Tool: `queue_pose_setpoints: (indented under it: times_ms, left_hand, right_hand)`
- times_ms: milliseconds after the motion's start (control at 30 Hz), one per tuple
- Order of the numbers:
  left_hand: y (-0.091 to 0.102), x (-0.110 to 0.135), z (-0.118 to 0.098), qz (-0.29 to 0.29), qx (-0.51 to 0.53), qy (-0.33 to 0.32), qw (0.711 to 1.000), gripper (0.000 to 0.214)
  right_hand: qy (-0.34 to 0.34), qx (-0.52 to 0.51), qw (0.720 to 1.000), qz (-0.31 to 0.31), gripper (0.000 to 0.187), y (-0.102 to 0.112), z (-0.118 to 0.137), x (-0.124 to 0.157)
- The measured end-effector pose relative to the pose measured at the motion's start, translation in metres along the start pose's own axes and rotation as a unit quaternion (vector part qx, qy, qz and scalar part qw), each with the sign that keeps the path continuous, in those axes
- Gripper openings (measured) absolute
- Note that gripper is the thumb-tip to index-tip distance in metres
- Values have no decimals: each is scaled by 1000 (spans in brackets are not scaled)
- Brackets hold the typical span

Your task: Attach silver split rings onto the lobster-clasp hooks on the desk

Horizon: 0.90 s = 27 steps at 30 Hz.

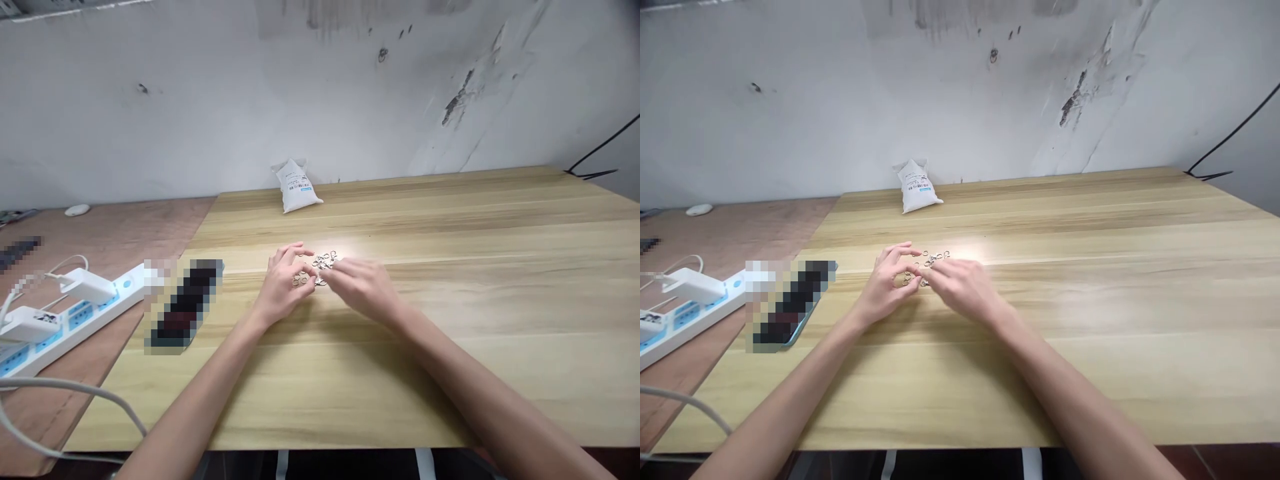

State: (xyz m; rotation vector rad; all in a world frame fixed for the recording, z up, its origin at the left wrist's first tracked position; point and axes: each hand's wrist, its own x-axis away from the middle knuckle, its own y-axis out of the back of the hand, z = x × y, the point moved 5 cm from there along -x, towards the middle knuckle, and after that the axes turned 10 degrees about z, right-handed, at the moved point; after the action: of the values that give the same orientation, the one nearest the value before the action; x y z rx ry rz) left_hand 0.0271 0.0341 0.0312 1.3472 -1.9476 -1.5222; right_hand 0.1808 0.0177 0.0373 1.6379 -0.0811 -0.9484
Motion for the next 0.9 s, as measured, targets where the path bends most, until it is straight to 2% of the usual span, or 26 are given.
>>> queue_pose_setpoints:
  times_ms: [100, 167, 233, 333, 467, 767, 833, 900]
  left_hand:
    - [-2, 0, 4, 33, -33, -14, 999, 8]
    - [1, 0, 9, 34, -66, -12, 997, 9]
    - [5, 0, 15, 23, -92, -1, 996, 9]
    - [12, 1, 26, 8, -113, 12, 993, 8]
    - [13, 1, 33, 4, -126, 10, 992, 9]
    - [6, -1, 29, -13, -78, 6, 997, 6]
    - [4, -1, 25, -19, -70, -1, 997, 6]
    - [2, -1, 21, -23, -60, -1, 998, 6]
  right_hand:
    - [71, 29, 997, 19, 27, -3, 29, -4]
    - [64, 22, 997, 28, 27, -7, 32, -5]
    - [30, 3, 999, 33, 24, -12, 20, -4]
    - [-41, -37, 998, 36, 18, -21, -12, 1]
    - [-130, -90, 987, 41, 20, -31, -47, 8]
    - [-212, -209, 954, 21, 21, -39, -63, 16]
    - [-224, -256, 940, 10, 21, -38, -62, 16]
    - [-240, -328, 914, -1, 20, -38, -58, 15]
